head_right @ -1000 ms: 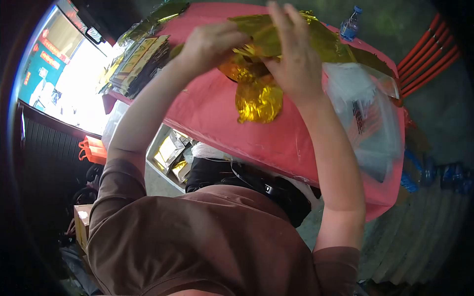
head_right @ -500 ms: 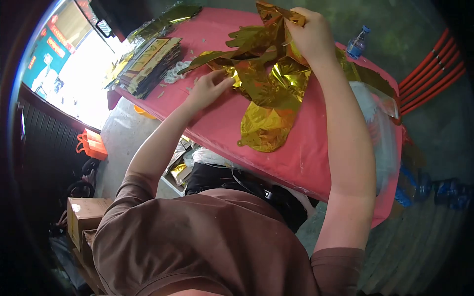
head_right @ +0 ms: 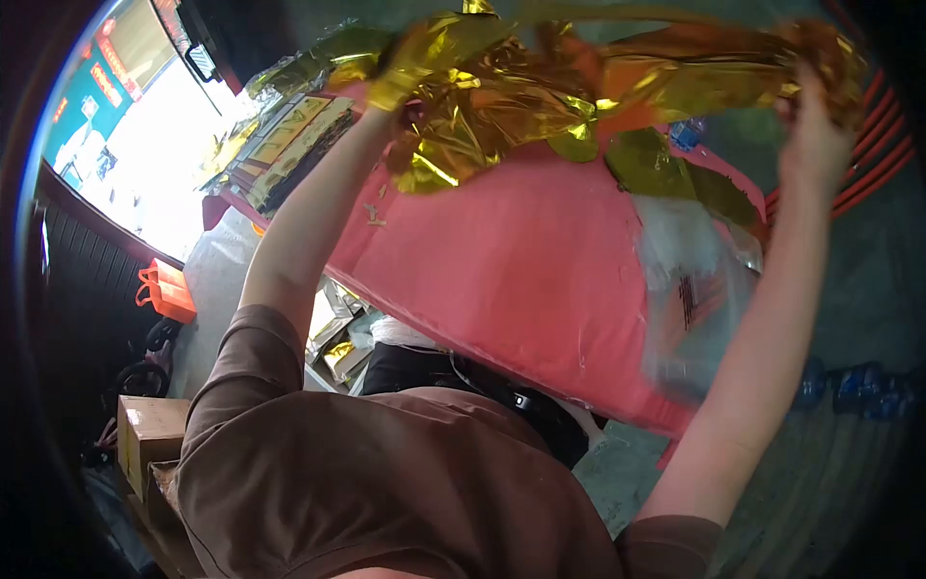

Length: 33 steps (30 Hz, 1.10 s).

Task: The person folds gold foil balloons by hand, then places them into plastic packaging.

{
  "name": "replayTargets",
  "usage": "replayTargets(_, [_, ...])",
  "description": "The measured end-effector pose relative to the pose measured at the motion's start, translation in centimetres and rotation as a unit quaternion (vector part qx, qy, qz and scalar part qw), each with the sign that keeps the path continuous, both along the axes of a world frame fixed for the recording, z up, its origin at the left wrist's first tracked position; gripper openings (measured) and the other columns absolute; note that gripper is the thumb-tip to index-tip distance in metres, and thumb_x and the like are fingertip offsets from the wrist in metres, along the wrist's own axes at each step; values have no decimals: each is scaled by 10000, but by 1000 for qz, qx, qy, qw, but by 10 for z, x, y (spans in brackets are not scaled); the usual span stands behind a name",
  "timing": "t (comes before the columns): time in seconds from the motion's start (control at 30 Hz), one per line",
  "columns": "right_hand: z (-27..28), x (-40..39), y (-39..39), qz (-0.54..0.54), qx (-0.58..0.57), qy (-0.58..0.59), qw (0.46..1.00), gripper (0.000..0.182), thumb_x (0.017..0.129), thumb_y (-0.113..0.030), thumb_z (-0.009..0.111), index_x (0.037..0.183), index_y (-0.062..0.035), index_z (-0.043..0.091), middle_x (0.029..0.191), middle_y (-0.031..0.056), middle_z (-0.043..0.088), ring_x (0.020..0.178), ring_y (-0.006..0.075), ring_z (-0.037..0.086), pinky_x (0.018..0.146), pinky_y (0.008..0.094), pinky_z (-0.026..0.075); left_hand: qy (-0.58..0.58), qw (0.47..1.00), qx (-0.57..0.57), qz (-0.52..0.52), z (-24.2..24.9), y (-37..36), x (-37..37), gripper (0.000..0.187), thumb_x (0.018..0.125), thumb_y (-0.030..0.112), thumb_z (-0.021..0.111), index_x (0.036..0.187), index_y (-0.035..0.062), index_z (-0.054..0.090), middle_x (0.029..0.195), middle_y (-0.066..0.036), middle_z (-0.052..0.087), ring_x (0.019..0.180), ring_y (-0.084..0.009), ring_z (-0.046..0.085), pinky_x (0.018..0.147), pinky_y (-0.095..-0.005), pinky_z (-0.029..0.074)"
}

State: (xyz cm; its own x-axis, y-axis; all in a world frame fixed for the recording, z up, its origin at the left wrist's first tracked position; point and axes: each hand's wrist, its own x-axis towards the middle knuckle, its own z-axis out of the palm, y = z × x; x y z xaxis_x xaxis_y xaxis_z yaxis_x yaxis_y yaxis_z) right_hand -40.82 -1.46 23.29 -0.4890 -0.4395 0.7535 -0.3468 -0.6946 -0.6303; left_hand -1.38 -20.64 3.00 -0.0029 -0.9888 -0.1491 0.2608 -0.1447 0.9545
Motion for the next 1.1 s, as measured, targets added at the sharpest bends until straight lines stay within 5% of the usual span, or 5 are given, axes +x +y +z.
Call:
replayTargets(0.57, [-7, 41, 11, -45, 72, 176, 981, 198, 864, -130, 589, 1047, -55, 583, 859, -2, 602, 554, 28, 478, 443, 149, 327, 398, 893, 11, 208, 15, -112, 91, 218, 929, 156, 414, 1027, 29, 562, 959, -110, 613, 856, -223, 588, 758, -380, 533])
replayTargets(0.7, [-17, 50, -3, -115, 152, 235, 953, 255, 876, -172, 581, 1104, -56, 598, 894, -21, 611, 590, 20, 482, 478, 154, 335, 59, 977, -3, 204, 6, -103, 89, 242, 846, 152, 554, 1024, -10, 537, 912, -135, 577, 872, -258, 577, 723, -369, 543])
replayTargets(0.83, [-23, 61, -19, -97, 160, 258, 948, 250, 859, -221, 613, 1038, -49, 644, 724, -29, 575, 566, 31, 476, 479, 176, 347, -309, 827, -88, 461, 10, -95, 67, 477, 736, 165, 620, 1132, -23, 433, 1002, -179, 561, 952, -310, 564, 839, -395, 478])
replayTargets(1.0, [-34, 82, -16, -98, 120, 283, 946, 256, 856, -228, 618, 998, -15, 640, 637, -38, 516, 539, 27, 440, 484, 188, 340, -348, 879, -294, -143, 44, 45, -4, 564, 815, 292, 631, 1249, -8, 431, 1210, -131, 516, 1137, -219, 476, 939, -334, 384])
replayTargets(1.1, [-46, 90, 10, -34, 49, 343, 938, 228, 821, -182, 643, 950, 6, 635, 757, 13, 601, 653, 94, 558, 614, 206, 440, -350, 812, -452, -121, 15, 117, -35, 590, 810, 299, 650, 1277, 30, 411, 1176, -138, 528, 1104, -235, 498, 916, -349, 397])
